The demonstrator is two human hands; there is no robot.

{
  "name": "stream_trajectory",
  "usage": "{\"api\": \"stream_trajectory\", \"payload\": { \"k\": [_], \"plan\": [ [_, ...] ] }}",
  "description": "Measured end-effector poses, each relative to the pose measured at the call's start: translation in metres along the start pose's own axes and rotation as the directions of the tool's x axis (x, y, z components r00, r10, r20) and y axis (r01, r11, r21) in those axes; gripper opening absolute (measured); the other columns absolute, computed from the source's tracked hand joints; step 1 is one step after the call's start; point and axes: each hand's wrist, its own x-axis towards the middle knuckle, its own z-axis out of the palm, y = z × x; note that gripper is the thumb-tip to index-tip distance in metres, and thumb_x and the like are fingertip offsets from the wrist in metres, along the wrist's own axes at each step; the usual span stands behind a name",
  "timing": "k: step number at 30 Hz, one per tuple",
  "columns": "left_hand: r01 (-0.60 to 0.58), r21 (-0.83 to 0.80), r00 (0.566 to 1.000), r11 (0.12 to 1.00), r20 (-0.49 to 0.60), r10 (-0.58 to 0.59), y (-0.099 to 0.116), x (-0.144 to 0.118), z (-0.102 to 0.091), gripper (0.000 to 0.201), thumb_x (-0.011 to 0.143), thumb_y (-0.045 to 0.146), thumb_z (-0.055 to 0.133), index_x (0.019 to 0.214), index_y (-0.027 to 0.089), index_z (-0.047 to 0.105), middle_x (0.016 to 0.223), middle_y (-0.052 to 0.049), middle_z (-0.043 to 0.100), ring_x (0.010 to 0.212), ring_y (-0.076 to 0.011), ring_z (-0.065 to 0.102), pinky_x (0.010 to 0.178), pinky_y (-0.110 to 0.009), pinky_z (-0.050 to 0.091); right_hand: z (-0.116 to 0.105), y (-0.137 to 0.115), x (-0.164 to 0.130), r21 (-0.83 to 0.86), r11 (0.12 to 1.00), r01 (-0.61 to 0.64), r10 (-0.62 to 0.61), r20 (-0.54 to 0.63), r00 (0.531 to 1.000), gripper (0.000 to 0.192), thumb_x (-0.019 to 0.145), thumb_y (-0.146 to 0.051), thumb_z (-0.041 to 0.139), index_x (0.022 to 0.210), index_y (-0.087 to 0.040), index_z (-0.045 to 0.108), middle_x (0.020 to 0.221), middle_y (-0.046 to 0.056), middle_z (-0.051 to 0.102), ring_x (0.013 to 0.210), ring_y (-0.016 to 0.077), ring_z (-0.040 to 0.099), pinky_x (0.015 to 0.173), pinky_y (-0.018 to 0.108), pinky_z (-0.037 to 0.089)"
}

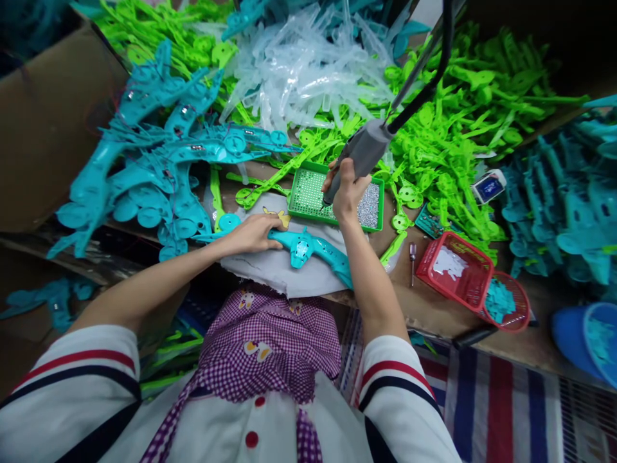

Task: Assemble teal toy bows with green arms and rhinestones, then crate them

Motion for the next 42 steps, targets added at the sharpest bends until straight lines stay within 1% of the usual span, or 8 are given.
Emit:
{"api": "stream_trajectory", "payload": {
  "k": [4,8,11,14,18,28,38,42],
  "plan": [
    [-0.01,0.004,1.0,1.0,-0.005,0.01,-0.002,0.0,0.001,0.031,0.075,0.029,0.08,0.101,0.018,0.068,0.108,-0.008,0.07,0.105,-0.028,0.064,0.09,-0.039,0.048,-0.002,-0.007,0.005,0.031,0.999,-0.029,0.03,-0.003,1.0,0.059,0.077,-0.084,0.048,0.08,-0.027,0.061,0.049,-0.007,0.048,0.042,0.0119,0.052,0.044,0.031,0.043],
    [-0.022,-0.005,1.0,1.0,-0.019,0.022,-0.003,-0.001,0.002,0.032,0.075,0.029,0.079,0.103,0.018,0.067,0.107,-0.008,0.07,0.103,-0.0272,0.065,0.088,-0.038,0.048,-0.015,-0.042,0.002,0.052,0.996,-0.071,0.073,-0.024,0.997,0.062,0.07,-0.093,0.045,0.08,-0.034,0.062,0.047,-0.006,0.049,0.04,0.0122,0.047,0.041,0.032,0.037],
    [-0.029,-0.015,0.999,0.999,-0.037,0.029,-0.004,0.0,0.003,0.031,0.075,0.03,0.078,0.102,0.019,0.067,0.106,-0.007,0.07,0.1,-0.0263,0.064,0.086,-0.037,0.048,-0.03,-0.073,-0.02,0.096,0.994,-0.054,0.056,-0.023,0.998,0.065,0.072,-0.092,0.043,0.077,-0.03,0.063,0.045,-0.005,0.046,0.035,0.0134,0.045,0.035,0.031,0.031],
    [-0.026,-0.016,0.999,1.0,-0.02,0.025,-0.004,0.001,0.003,0.029,0.074,0.028,0.08,0.098,0.02,0.067,0.105,-0.006,0.07,0.099,-0.0252,0.064,0.086,-0.036,0.048,-0.042,-0.085,-0.048,0.106,0.992,-0.065,0.056,0.087,0.995,0.064,0.069,-0.09,0.051,0.075,-0.028,0.063,0.043,-0.005,0.045,0.032,0.0137,0.045,0.031,0.029,0.029],
    [-0.007,-0.022,1.0,1.0,-0.01,0.007,-0.004,0.002,0.002,0.032,0.074,0.03,0.081,0.1,0.019,0.067,0.107,-0.006,0.069,0.1,-0.0251,0.063,0.087,-0.035,0.047,-0.046,-0.074,-0.068,0.043,0.994,-0.105,0.098,0.141,0.985,0.065,0.067,-0.092,0.051,0.075,-0.028,0.06,0.042,-0.006,0.043,0.031,0.0149,0.045,0.031,0.029,0.033],
    [-0.006,-0.002,1.0,1.0,-0.012,0.006,-0.004,0.002,0.004,0.033,0.074,0.03,0.08,0.103,0.019,0.067,0.107,-0.006,0.069,0.1,-0.0247,0.063,0.087,-0.036,0.047,-0.04,-0.053,-0.069,0.032,0.982,-0.187,0.18,0.148,0.972,0.065,0.065,-0.089,0.056,0.073,-0.024,0.057,0.043,-0.007,0.044,0.033,0.0126,0.046,0.033,0.026,0.037],
    [-0.029,-0.009,0.999,1.0,-0.034,0.029,-0.007,0.002,0.005,0.029,0.072,0.03,0.081,0.096,0.021,0.068,0.103,-0.005,0.069,0.097,-0.024,0.063,0.084,-0.035,0.047,-0.039,-0.05,-0.08,0.072,0.982,-0.175,0.165,0.129,0.978,0.063,0.058,-0.087,0.062,0.065,-0.026,0.053,0.041,-0.007,0.045,0.032,0.0131,0.043,0.032,0.027,0.037],
    [-0.028,-0.029,0.999,0.999,-0.033,0.027,-0.008,0.002,0.006,0.03,0.072,0.03,0.081,0.097,0.021,0.067,0.105,-0.005,0.07,0.099,-0.0244,0.063,0.085,-0.036,0.048,-0.042,-0.055,-0.075,0.062,0.979,-0.193,0.178,0.191,0.965,0.062,0.06,-0.086,0.063,0.069,-0.025,0.058,0.041,-0.006,0.046,0.032,0.0138,0.045,0.032,0.027,0.036]
  ]
}}
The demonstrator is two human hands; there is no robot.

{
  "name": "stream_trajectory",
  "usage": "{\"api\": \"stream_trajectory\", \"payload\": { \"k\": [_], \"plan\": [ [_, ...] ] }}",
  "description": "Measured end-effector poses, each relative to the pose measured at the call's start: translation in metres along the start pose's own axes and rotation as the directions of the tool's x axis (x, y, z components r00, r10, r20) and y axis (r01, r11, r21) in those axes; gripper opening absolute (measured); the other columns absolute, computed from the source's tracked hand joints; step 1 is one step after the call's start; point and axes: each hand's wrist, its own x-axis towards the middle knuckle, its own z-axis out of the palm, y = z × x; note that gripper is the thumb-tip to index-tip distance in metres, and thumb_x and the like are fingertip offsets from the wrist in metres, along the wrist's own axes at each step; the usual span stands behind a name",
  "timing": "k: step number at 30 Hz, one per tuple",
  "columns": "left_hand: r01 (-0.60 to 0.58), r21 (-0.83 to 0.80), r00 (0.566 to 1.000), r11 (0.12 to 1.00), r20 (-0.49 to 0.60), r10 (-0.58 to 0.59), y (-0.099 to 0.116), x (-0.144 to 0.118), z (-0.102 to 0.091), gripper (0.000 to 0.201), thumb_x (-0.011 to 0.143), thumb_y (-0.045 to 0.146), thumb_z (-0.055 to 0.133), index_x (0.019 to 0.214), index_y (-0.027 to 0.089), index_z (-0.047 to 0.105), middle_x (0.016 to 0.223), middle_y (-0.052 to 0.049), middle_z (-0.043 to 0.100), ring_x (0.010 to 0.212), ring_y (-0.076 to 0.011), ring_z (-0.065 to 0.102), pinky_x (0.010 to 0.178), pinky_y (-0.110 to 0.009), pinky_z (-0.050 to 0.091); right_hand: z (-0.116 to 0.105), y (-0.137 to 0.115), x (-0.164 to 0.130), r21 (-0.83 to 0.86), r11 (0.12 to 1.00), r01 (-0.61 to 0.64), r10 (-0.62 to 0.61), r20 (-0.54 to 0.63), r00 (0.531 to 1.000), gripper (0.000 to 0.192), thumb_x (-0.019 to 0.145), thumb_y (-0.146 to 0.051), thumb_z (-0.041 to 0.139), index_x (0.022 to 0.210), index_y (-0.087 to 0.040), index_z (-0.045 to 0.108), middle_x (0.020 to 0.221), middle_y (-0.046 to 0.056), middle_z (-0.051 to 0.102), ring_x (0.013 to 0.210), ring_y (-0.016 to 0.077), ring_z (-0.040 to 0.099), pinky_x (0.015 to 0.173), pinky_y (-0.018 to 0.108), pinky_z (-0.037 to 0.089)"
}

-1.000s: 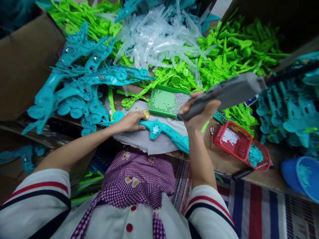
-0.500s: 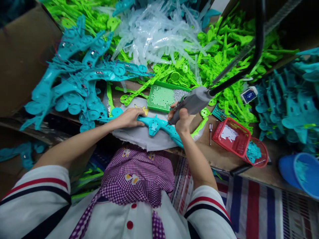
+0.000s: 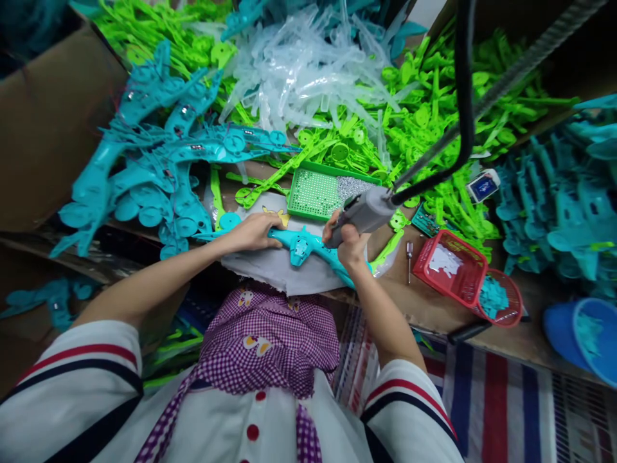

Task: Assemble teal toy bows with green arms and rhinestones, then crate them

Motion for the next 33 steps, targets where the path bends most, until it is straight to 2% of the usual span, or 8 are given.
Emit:
{"api": "stream_trajectory", "payload": {
  "k": [2,6,8,11,17,25,30,33],
  "plan": [
    [0.008,-0.016,1.0,1.0,0.007,-0.008,0.001,0.0,-0.001,0.031,0.072,0.029,0.081,0.098,0.021,0.067,0.107,-0.006,0.07,0.101,-0.0247,0.063,0.087,-0.036,0.048,0.002,-0.004,0.014,0.004,1.0,0.024,-0.023,-0.026,0.999,0.064,0.066,-0.088,0.055,0.074,-0.025,0.062,0.041,-0.007,0.045,0.031,0.0136,0.044,0.031,0.027,0.033],
    [0.023,-0.019,1.0,1.0,0.012,-0.023,0.003,-0.001,-0.003,0.033,0.072,0.03,0.081,0.101,0.019,0.068,0.109,-0.008,0.07,0.103,-0.0267,0.064,0.089,-0.037,0.048,0.016,-0.001,0.061,-0.022,0.982,0.19,-0.191,-0.174,0.966,0.065,0.076,-0.088,0.042,0.076,-0.026,0.063,0.043,-0.006,0.044,0.033,0.0121,0.044,0.034,0.026,0.031],
    [0.025,-0.011,1.0,1.0,0.009,-0.025,0.004,-0.001,-0.004,0.031,0.074,0.03,0.079,0.1,0.019,0.068,0.108,-0.008,0.069,0.102,-0.0272,0.064,0.088,-0.038,0.048,0.022,0.009,0.081,-0.076,0.977,0.199,-0.21,-0.186,0.96,0.062,0.08,-0.083,0.043,0.073,-0.025,0.062,0.046,-0.005,0.047,0.034,0.0113,0.046,0.036,0.027,0.034],
    [0.014,-0.004,1.0,1.0,0.02,-0.014,0.004,-0.001,-0.004,0.027,0.075,0.03,0.078,0.098,0.02,0.068,0.106,-0.007,0.07,0.101,-0.0266,0.064,0.088,-0.038,0.048,0.023,0.026,0.094,-0.136,0.978,0.159,-0.184,-0.193,0.964,0.059,0.08,-0.082,0.045,0.072,-0.025,0.059,0.049,-0.006,0.046,0.037,0.0125,0.05,0.039,0.029,0.037],
    [0.021,-0.016,0.999,1.0,0.033,-0.02,0.005,0.0,-0.006,0.029,0.074,0.028,0.08,0.098,0.019,0.067,0.106,-0.007,0.069,0.101,-0.0256,0.064,0.088,-0.036,0.047,0.014,0.036,0.093,-0.131,0.981,0.14,-0.161,-0.169,0.972,0.057,0.077,-0.085,0.046,0.073,-0.029,0.059,0.047,-0.006,0.047,0.048,0.0147,0.058,0.049,0.033,0.048],
    [0.025,-0.013,0.999,1.0,0.04,-0.024,0.006,-0.001,-0.007,0.029,0.074,0.028,0.08,0.099,0.019,0.066,0.106,-0.007,0.069,0.101,-0.026,0.064,0.085,-0.036,0.047,0.022,0.037,0.09,-0.161,0.974,0.159,-0.182,-0.142,0.973,0.059,0.079,-0.083,0.045,0.073,-0.027,0.058,0.05,-0.006,0.045,0.046,0.0151,0.058,0.044,0.03,0.043],
    [0.03,-0.017,0.999,0.999,0.045,-0.029,0.006,-0.001,-0.008,0.032,0.074,0.028,0.08,0.102,0.018,0.067,0.108,-0.008,0.069,0.102,-0.0265,0.064,0.087,-0.036,0.047,0.009,0.006,0.088,-0.08,0.986,0.148,-0.161,-0.189,0.969,0.062,0.074,-0.089,0.046,0.078,-0.029,0.063,0.047,-0.005,0.045,0.039,0.0119,0.046,0.039,0.03,0.036],
    [0.04,-0.032,0.998,0.999,0.046,-0.039,0.007,-0.001,-0.009,0.033,0.075,0.028,0.08,0.104,0.018,0.067,0.107,-0.008,0.069,0.101,-0.0266,0.063,0.086,-0.036,0.046,-0.01,-0.025,0.061,-0.049,0.987,0.155,-0.161,-0.135,0.978,0.07,0.07,-0.095,0.038,0.077,-0.029,0.06,0.045,-0.005,0.042,0.035,0.0135,0.044,0.036,0.03,0.035]
  ]
}}
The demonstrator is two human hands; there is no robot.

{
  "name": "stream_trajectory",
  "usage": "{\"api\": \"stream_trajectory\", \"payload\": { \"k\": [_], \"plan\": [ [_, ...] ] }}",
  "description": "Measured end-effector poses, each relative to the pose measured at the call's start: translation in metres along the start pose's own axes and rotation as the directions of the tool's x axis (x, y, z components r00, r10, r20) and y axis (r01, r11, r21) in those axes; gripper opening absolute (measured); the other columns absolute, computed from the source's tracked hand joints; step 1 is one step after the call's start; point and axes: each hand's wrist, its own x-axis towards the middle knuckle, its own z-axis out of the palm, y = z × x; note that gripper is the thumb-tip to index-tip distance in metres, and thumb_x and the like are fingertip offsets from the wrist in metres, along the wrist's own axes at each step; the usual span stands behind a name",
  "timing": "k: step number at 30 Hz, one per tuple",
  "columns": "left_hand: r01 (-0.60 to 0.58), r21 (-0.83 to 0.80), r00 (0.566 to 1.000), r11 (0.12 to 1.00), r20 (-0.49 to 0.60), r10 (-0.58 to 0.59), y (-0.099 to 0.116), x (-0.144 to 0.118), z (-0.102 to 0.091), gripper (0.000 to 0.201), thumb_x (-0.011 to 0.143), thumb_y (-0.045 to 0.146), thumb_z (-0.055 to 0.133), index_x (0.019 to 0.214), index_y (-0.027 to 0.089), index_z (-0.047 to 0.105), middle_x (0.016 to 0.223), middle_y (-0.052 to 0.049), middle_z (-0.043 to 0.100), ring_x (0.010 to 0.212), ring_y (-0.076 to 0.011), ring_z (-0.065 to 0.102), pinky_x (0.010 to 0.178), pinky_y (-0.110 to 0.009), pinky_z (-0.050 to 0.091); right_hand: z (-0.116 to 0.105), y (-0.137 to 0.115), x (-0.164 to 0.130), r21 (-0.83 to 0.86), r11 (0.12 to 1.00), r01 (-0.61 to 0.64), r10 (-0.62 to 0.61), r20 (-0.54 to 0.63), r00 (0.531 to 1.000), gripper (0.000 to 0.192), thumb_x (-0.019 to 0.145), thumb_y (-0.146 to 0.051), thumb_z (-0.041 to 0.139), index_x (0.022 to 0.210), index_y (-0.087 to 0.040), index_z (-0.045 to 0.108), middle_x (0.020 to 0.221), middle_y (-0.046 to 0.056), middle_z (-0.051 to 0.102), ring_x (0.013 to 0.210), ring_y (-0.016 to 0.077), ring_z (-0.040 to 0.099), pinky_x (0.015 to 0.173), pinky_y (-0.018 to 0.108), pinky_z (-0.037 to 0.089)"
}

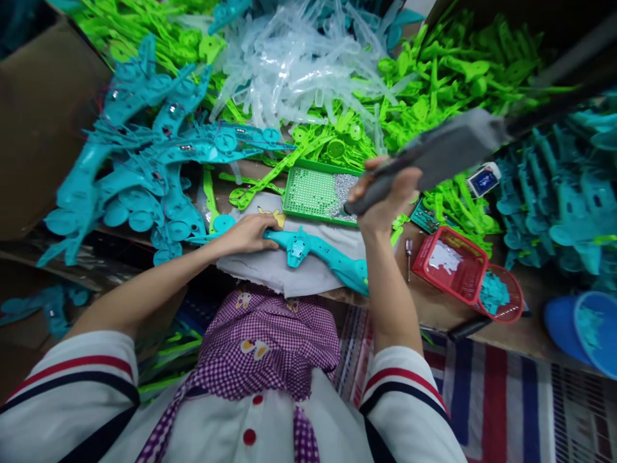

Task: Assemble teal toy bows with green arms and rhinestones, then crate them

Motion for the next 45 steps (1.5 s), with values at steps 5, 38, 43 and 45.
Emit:
{"api": "stream_trajectory", "payload": {
  "k": [5,38,43,45],
  "plan": [
    [-0.004,0.004,1.0,1.0,-0.005,0.004,-0.001,0.001,0.001,0.031,0.073,0.028,0.08,0.1,0.019,0.067,0.107,-0.006,0.07,0.099,-0.025,0.063,0.085,-0.034,0.045,-0.025,-0.022,-0.053,0.018,1.0,-0.003,0.002,0.1,0.995,0.068,0.072,-0.092,0.043,0.077,-0.027,0.062,0.044,-0.005,0.043,0.031,0.0133,0.042,0.032,0.027,0.031],
    [0.003,0.032,1.0,0.999,-0.023,-0.002,-0.005,0.003,0.004,0.033,0.07,0.029,0.083,0.098,0.02,0.068,0.105,-0.005,0.07,0.096,-0.0246,0.062,0.082,-0.034,0.044,-0.013,0.011,-0.061,0.095,0.986,-0.135,0.124,0.109,0.986,0.065,0.064,-0.087,0.061,0.071,-0.023,0.061,0.043,-0.006,0.047,0.033,0.0117,0.046,0.033,0.025,0.037],
    [0.006,0.036,1.0,0.999,-0.016,-0.006,-0.005,0.004,0.004,0.033,0.071,0.029,0.083,0.098,0.02,0.068,0.106,-0.005,0.071,0.098,-0.0244,0.063,0.083,-0.034,0.045,-0.008,0.013,-0.058,0.068,0.982,-0.179,0.167,0.157,0.973,0.062,0.063,-0.085,0.063,0.068,-0.024,0.055,0.044,-0.006,0.046,0.034,0.0116,0.045,0.033,0.025,0.038],
    [0.01,0.04,1.0,0.999,-0.006,-0.01,-0.003,0.003,0.003,0.032,0.072,0.029,0.083,0.099,0.02,0.068,0.106,-0.005,0.071,0.099,-0.0244,0.063,0.084,-0.034,0.045,-0.007,0.014,-0.06,0.061,0.982,-0.179,0.168,0.157,0.973,0.063,0.062,-0.086,0.063,0.068,-0.024,0.054,0.043,-0.007,0.045,0.033,0.0116,0.045,0.033,0.025,0.037]
  ]
}}
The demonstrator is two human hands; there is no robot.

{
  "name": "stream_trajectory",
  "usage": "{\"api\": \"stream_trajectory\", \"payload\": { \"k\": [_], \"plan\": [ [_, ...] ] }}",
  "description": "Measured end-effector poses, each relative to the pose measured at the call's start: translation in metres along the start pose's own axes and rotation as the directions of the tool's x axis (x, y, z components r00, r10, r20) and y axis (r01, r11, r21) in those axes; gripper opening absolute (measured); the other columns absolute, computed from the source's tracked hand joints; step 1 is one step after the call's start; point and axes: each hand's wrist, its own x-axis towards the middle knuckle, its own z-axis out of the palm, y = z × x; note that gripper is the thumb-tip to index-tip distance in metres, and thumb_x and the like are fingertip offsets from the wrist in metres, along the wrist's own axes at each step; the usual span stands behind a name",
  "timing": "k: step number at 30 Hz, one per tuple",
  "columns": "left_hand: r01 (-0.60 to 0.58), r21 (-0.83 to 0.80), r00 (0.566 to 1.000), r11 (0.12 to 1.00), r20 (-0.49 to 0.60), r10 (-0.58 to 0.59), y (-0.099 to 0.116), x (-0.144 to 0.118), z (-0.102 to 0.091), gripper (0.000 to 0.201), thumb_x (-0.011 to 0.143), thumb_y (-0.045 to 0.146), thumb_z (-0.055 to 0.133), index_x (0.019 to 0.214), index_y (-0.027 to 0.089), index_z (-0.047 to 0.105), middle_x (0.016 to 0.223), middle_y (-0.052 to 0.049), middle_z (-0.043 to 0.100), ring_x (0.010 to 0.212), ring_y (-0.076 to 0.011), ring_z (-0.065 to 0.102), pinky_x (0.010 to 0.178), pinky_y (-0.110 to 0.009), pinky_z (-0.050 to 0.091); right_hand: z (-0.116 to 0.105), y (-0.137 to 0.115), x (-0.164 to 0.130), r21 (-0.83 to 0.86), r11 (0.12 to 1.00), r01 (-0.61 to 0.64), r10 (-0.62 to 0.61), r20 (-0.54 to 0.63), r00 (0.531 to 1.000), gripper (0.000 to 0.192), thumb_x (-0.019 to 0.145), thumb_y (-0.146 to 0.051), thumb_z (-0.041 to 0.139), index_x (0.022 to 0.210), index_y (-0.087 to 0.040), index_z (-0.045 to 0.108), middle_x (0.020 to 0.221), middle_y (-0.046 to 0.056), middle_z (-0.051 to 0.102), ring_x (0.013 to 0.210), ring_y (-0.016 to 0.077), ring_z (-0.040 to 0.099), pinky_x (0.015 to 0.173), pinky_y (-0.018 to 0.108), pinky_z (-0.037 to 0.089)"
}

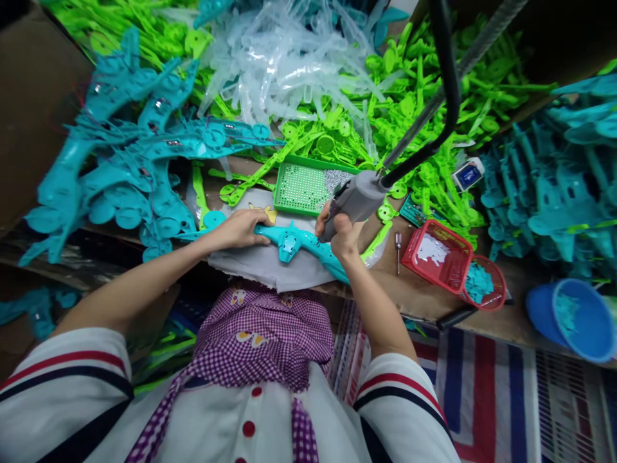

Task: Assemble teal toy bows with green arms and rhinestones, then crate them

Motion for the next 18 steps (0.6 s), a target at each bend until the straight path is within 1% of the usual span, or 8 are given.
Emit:
{"api": "stream_trajectory", "payload": {
  "k": [5,8,10,12,13,15,18],
  "plan": [
    [-0.001,0.004,1.0,1.0,0.014,0.0,0.004,-0.001,-0.003,0.032,0.073,0.029,0.08,0.101,0.02,0.068,0.108,-0.006,0.071,0.099,-0.0249,0.064,0.085,-0.035,0.046,-0.001,0.001,-0.009,0.01,1.0,0.021,-0.021,0.003,1.0,0.063,0.061,-0.086,0.063,0.068,-0.024,0.055,0.044,-0.007,0.047,0.034,0.0121,0.045,0.033,0.025,0.036],
    [0.0,-0.012,1.0,1.0,0.015,0.001,0.003,-0.002,-0.002,0.033,0.073,0.03,0.08,0.101,0.019,0.067,0.107,-0.007,0.071,0.099,-0.0255,0.064,0.084,-0.035,0.046,-0.004,-0.005,-0.003,-0.001,1.0,0.017,-0.016,0.033,0.999,0.064,0.064,-0.088,0.059,0.071,-0.025,0.058,0.043,-0.006,0.046,0.032,0.0135,0.045,0.032,0.027,0.035],
    [-0.011,-0.021,1.0,1.0,0.007,0.011,0.001,-0.002,-0.001,0.033,0.073,0.031,0.08,0.102,0.02,0.067,0.106,-0.007,0.071,0.098,-0.0253,0.064,0.083,-0.035,0.046,-0.003,-0.01,0.013,-0.021,0.999,0.035,-0.035,0.014,0.999,0.068,0.067,-0.093,0.049,0.073,-0.026,0.06,0.043,-0.005,0.045,0.033,0.0143,0.045,0.032,0.028,0.034],
    [-0.023,-0.02,1.0,1.0,-0.007,0.023,-0.001,-0.002,0.0,0.033,0.074,0.031,0.08,0.103,0.02,0.067,0.107,-0.007,0.071,0.099,-0.0251,0.064,0.084,-0.035,0.046,0.001,-0.01,0.035,-0.07,0.994,0.086,-0.089,-0.044,0.995,0.074,0.066,-0.098,0.035,0.076,-0.029,0.058,0.045,-0.005,0.042,0.036,0.0155,0.048,0.034,0.03,0.036],
    [-0.024,-0.019,1.0,1.0,-0.011,0.024,-0.001,-0.002,0.001,0.034,0.073,0.031,0.08,0.103,0.02,0.068,0.108,-0.007,0.071,0.099,-0.0252,0.064,0.085,-0.035,0.046,0.005,-0.008,0.047,-0.105,0.989,0.108,-0.116,-0.068,0.991,0.076,0.066,-0.1,0.032,0.077,-0.03,0.058,0.046,-0.005,0.042,0.039,0.0162,0.05,0.036,0.03,0.037],
    [-0.018,-0.022,1.0,1.0,-0.013,0.017,-0.002,-0.002,0.001,0.035,0.073,0.031,0.08,0.104,0.019,0.068,0.109,-0.007,0.071,0.1,-0.0258,0.064,0.086,-0.035,0.046,0.012,0.002,0.069,-0.16,0.979,0.128,-0.144,-0.093,0.985,0.073,0.066,-0.099,0.035,0.079,-0.031,0.058,0.048,-0.004,0.045,0.045,0.0165,0.054,0.04,0.031,0.04],
    [-0.005,-0.026,1.0,1.0,0.004,0.005,-0.001,-0.002,0.0,0.036,0.074,0.032,0.08,0.105,0.019,0.068,0.109,-0.008,0.07,0.101,-0.0267,0.064,0.085,-0.036,0.046,0.019,0.021,0.087,-0.155,0.978,0.138,-0.16,-0.137,0.978,0.061,0.071,-0.09,0.049,0.077,-0.03,0.059,0.049,-0.005,0.049,0.047,0.0143,0.056,0.041,0.03,0.04]
  ]
}}
